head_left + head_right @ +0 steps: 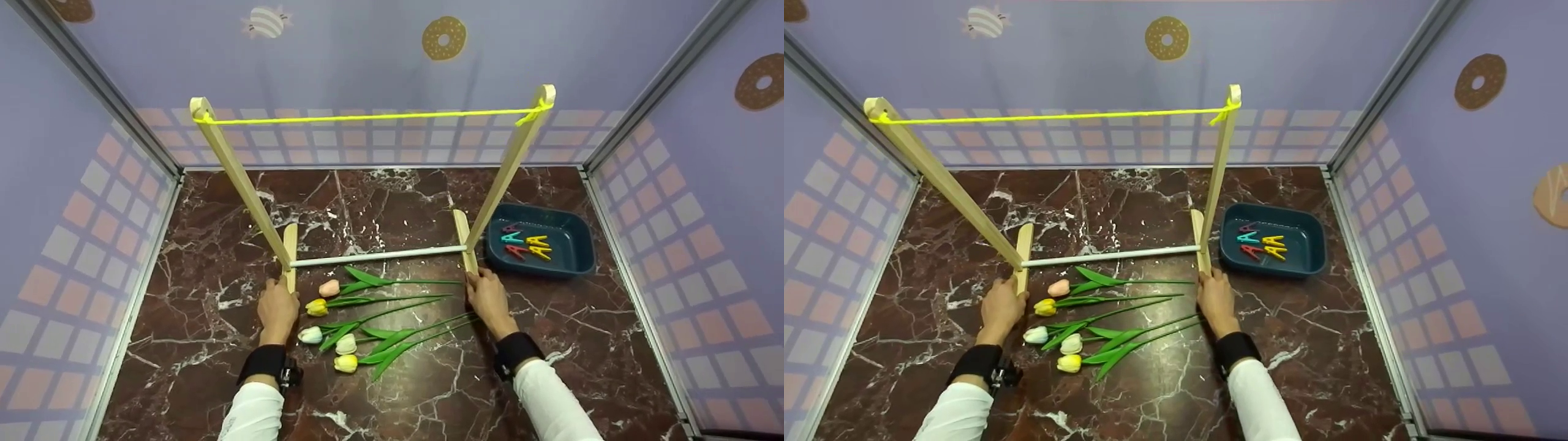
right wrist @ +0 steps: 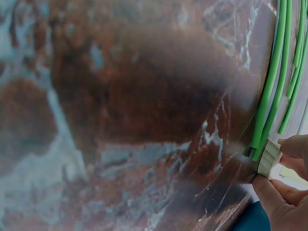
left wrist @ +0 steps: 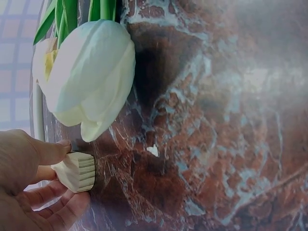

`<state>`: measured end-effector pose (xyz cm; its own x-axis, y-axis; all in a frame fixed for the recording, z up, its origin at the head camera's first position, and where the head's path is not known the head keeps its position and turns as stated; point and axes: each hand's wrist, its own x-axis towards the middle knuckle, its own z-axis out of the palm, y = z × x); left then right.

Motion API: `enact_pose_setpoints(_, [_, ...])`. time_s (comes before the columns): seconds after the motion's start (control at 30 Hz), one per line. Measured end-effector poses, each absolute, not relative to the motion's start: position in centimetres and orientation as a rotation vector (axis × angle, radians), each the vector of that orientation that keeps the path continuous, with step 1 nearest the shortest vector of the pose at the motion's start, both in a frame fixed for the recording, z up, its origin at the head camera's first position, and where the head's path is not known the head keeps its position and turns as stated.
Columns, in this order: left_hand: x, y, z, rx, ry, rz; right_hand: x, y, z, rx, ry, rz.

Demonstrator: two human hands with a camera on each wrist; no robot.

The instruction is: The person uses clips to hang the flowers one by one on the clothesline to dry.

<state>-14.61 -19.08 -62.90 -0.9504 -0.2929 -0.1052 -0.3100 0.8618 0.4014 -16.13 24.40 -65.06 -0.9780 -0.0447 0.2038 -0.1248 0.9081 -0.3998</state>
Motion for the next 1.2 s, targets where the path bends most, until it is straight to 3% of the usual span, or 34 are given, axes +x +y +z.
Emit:
enact_pose_setpoints(0.87, [-14.6,-19.1,-62.9,-0.465,2.979,0.678,-14.4,24.5,-64.9,0.002,-2.926,0.717])
enact_pose_setpoints(1.2, [-14.9,-19.3,-62.8,-0.502,2.921,0.769,-16.0,24.9,-64.1,-0.097,-3.024,0.765])
